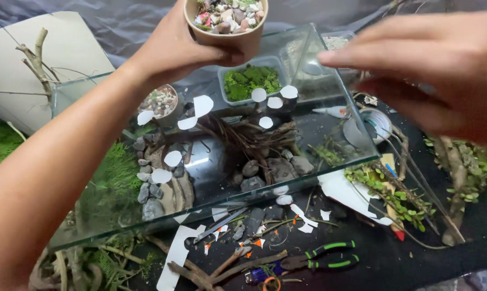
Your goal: Using tweezers to carefully place small stones and moss into a glass terrarium for decoration.
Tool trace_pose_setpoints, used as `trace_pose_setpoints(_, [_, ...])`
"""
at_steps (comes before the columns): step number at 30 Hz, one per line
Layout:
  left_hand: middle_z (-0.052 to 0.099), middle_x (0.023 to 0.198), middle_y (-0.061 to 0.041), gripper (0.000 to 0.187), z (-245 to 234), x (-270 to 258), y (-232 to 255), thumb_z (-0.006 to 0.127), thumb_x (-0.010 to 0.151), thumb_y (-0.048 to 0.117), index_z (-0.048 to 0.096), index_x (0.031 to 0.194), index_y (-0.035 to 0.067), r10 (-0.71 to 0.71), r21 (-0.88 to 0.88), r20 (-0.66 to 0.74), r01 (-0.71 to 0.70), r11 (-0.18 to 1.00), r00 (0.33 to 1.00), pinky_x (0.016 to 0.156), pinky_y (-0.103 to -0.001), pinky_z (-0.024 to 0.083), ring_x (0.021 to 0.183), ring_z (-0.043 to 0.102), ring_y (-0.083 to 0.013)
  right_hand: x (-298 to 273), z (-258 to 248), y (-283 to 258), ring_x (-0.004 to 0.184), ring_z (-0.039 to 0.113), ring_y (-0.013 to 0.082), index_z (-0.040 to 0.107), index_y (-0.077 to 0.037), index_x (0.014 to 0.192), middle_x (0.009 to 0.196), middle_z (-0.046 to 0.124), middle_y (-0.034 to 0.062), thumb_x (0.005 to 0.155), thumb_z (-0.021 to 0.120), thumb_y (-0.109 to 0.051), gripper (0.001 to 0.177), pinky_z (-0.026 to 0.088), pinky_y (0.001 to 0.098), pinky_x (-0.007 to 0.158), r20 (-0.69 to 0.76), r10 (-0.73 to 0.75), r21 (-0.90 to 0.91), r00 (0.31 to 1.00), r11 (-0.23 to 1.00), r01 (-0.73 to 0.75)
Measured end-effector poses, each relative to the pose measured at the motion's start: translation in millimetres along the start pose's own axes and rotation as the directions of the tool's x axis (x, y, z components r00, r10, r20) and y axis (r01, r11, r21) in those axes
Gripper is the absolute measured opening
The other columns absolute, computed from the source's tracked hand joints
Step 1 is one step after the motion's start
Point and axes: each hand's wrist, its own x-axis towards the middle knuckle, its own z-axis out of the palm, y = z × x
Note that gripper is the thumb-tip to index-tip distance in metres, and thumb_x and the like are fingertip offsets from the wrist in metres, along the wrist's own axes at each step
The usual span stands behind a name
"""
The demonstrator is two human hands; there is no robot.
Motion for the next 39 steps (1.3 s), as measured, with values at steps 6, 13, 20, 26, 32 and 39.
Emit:
trace_pose_setpoints(6, [0.067,0.125,-0.001,0.053,6,0,-11,0.087,0.08,-0.001,0.06,0.126,0.007,-0.071,-0.253,0.042,0.08,0.964,0.997,0.102,-0.027,0.058,0.119,0.061,-0.0105,-144,80,-50,0.111,0.07,0.0267,0.067,0.0,0.13,0.123,0.074,0.0134,0.095,0.068,-0.017,0.039,0.051,0.0381,0.101,-0.313,0.464,0.292,0.829,0.877,-0.381])
trace_pose_setpoints(13, [0.065,0.134,-0.003,0.055,4,-4,-15,0.09,0.082,0.008,0.06,0.129,0.007,-0.021,-0.171,0.031,0.026,0.985,0.999,0.108,-0.03,0.054,0.125,0.06,-0.014,-225,171,-79,0.118,0.068,0.0342,0.075,0.007,0.13,0.127,0.073,0.0225,0.107,0.074,0.003,0.023,0.049,0.0441,0.113,-0.362,0.672,0.197,0.646,0.733,-0.651])
trace_pose_setpoints(20, [0.066,0.128,-0.001,0.053,3,-3,-26,0.091,0.082,0.009,0.062,0.127,0.01,-0.019,-0.13,0.032,0.023,0.991,0.999,0.104,-0.03,0.055,0.121,0.06,-0.0134,-287,265,-82,0.124,0.07,0.0282,0.087,-0.022,0.134,0.14,0.077,-0.001,0.11,0.082,-0.023,0.024,0.045,0.0429,0.108,-0.486,0.696,-0.275,0.528,0.452,-0.848])
trace_pose_setpoints(26, [0.065,0.131,-0.003,0.056,2,-5,-21,0.091,0.083,0.012,0.06,0.13,0.009,-0.017,-0.134,0.043,0.023,0.991,0.999,0.103,-0.031,0.054,0.124,0.06,-0.0154,-279,280,-90,0.124,0.066,0.0328,0.089,-0.021,0.129,0.146,0.077,0.0034,0.116,0.077,-0.021,0.018,0.039,0.0447,0.108,-0.609,0.642,-0.268,0.465,0.385,-0.883])
trace_pose_setpoints(32, [0.067,0.128,0.0,0.054,4,-2,-18,0.091,0.08,0.009,0.062,0.125,0.009,-0.037,-0.242,0.029,0.043,0.969,0.999,0.103,-0.027,0.056,0.12,0.061,-0.0107,-297,292,-85,0.129,0.066,0.027,0.088,-0.022,0.135,0.145,0.081,-0.0016,0.117,0.077,-0.024,0.021,0.033,0.0422,0.112,-0.6,0.686,-0.256,0.412,0.323,-0.911])
trace_pose_setpoints(39, [0.062,0.135,-0.008,0.078,3,2,-10,0.096,0.073,0.008,0.046,0.133,0.007,0.01,-0.156,-0.036,-0.016,0.988,0.999,0.107,-0.031,0.052,0.126,0.059,-0.0169,-310,296,-70,0.124,0.072,0.0175,0.084,-0.039,0.147,0.118,0.08,-0.0096,0.118,0.075,-0.05,0.032,0.04,0.0349,0.11,-0.506,0.78,-0.46,0.368,0.116,-0.88])
